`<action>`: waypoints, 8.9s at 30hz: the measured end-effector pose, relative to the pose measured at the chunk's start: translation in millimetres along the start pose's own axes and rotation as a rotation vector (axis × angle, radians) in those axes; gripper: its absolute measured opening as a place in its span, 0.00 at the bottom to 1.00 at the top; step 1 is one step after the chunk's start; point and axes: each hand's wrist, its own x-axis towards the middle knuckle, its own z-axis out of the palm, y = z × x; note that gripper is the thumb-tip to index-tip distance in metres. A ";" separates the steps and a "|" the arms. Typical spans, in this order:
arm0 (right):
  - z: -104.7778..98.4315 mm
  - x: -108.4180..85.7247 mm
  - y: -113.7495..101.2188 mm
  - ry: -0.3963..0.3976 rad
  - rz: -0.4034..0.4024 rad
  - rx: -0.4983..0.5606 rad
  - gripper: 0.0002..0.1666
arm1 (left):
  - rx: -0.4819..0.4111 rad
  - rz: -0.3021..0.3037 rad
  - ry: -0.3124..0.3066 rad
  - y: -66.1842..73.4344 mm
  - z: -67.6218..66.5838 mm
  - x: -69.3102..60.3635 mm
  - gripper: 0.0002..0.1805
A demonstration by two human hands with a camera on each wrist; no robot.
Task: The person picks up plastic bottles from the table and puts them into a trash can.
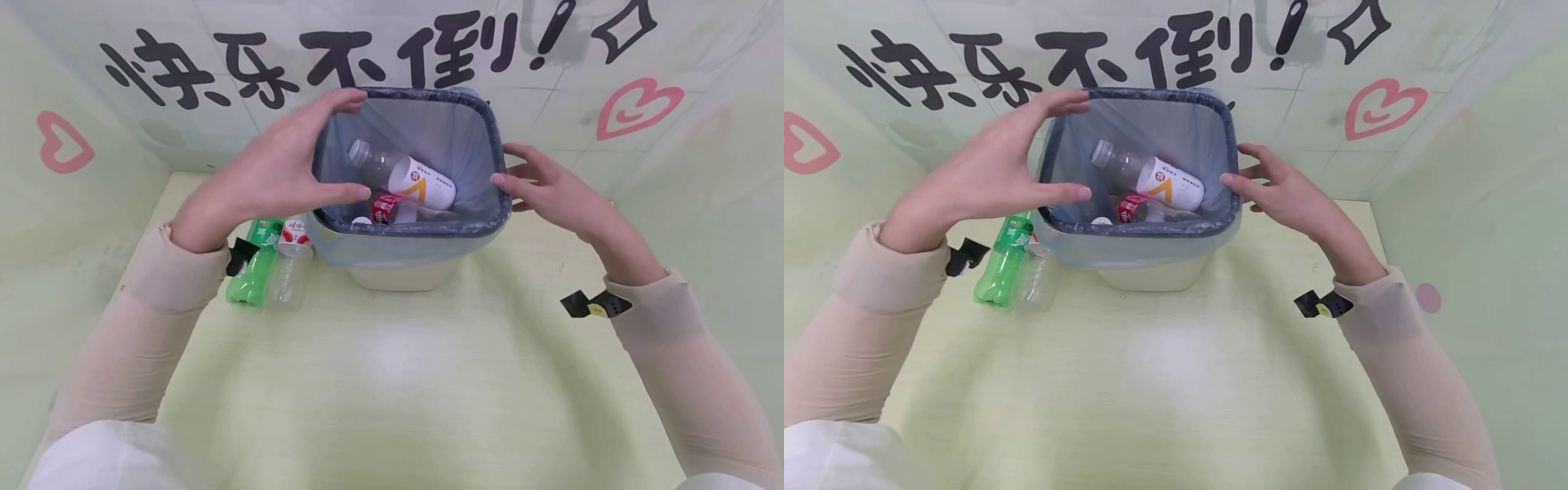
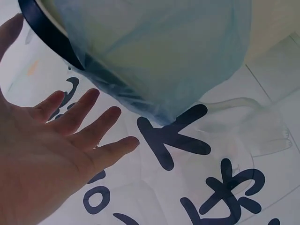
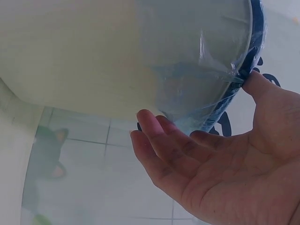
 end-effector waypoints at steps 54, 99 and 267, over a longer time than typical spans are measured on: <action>-0.5 0.1 8.0 -0.030 -0.033 0.027 0.39 | -0.171 -0.318 0.085 -74.9 -10.8 -65.7 0.49; 2.6 2.7 14.2 -0.018 -0.022 0.068 0.39 | -0.177 -0.398 0.069 -115.3 16.6 -86.5 0.49; 9.4 5.7 19.3 0.119 -0.092 0.169 0.37 | 0.008 -0.181 0.596 -83.7 17.3 -77.9 0.51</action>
